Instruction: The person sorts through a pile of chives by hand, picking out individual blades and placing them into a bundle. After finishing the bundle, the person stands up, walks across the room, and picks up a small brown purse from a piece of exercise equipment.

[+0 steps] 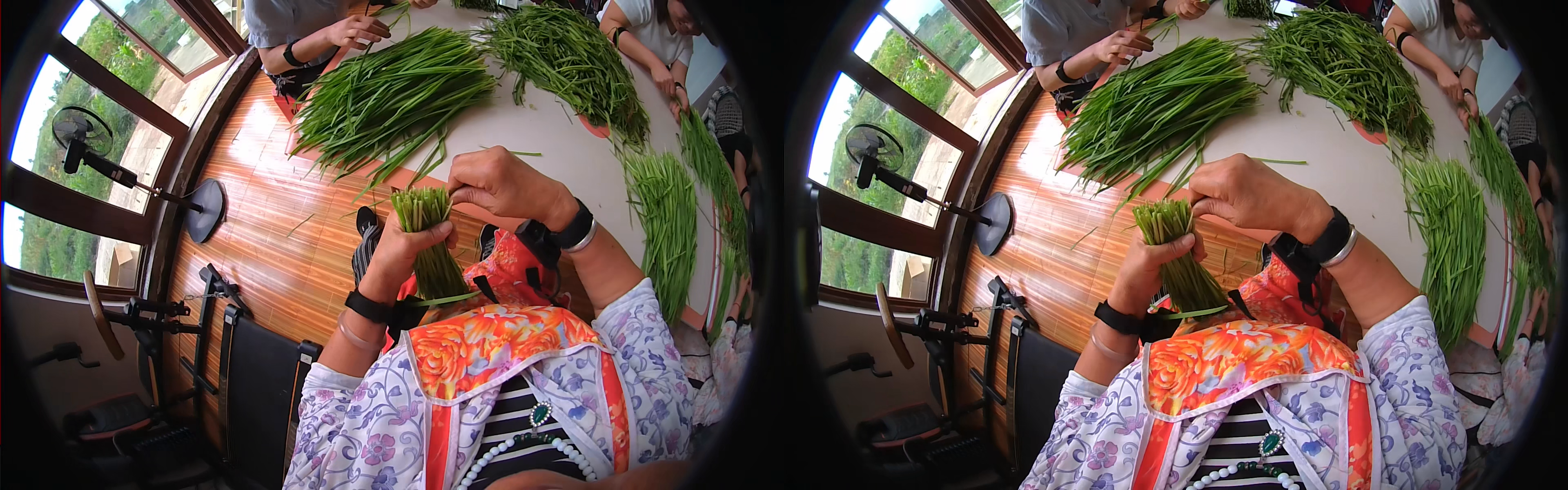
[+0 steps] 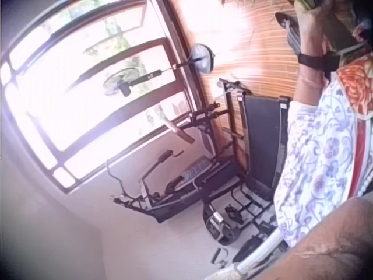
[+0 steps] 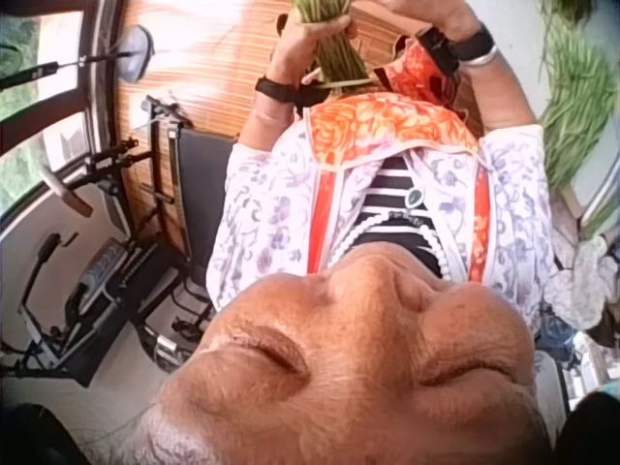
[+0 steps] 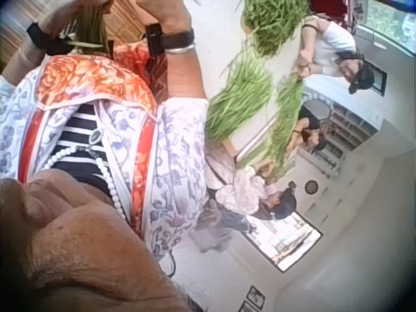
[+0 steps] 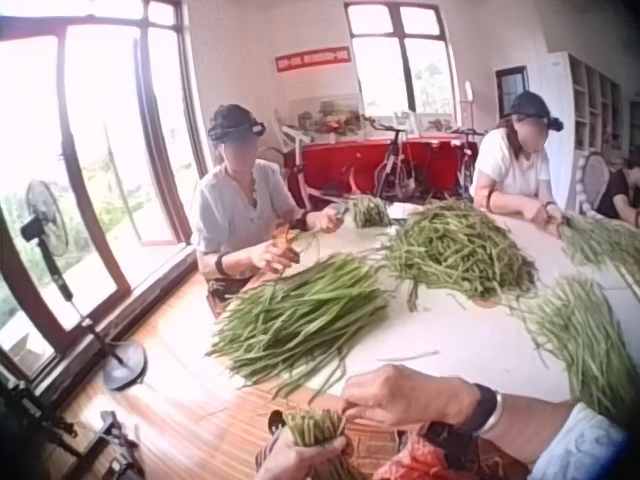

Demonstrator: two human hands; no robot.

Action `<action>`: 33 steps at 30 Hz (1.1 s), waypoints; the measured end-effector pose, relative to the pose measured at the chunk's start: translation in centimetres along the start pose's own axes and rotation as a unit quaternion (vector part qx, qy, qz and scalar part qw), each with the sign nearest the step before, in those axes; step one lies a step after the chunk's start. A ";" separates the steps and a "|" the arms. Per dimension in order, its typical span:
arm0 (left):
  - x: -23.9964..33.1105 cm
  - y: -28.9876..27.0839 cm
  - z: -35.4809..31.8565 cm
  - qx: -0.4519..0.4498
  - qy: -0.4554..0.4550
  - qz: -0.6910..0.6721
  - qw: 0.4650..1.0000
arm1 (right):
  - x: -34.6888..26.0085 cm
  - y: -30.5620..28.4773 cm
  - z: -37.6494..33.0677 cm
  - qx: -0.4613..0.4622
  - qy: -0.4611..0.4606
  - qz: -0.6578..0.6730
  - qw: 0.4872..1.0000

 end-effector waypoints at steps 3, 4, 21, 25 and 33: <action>-0.7 -0.2 -0.1 -0.007 -0.005 -0.021 1.000 | -0.6 0.1 0.6 -0.013 -0.005 0.011 1.000; -0.8 -0.3 -0.2 -0.008 -0.009 -0.018 1.000 | -0.8 0.0 0.9 -0.013 -0.015 0.029 0.999; -0.4 -2.2 -2.0 0.041 0.006 0.011 0.999 | 17.9 -8.7 -2.6 0.183 0.306 -0.169 0.919; -0.3 -2.4 -2.3 0.045 0.008 0.017 0.999 | 18.2 -8.4 -3.0 0.194 0.314 -0.190 0.910; -0.5 -2.0 -2.5 0.048 0.004 0.008 0.999 | 16.8 -9.4 -6.5 0.249 0.259 -0.067 0.931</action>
Point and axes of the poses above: each hand's wrist, its own z-axis towards the middle knuckle, its own y-axis out of the palm, x = y × z, the point moved 10 cm from there along z, towards the middle knuckle, and after that the axes turned 15 degrees about -x, right-handed, at the moved point
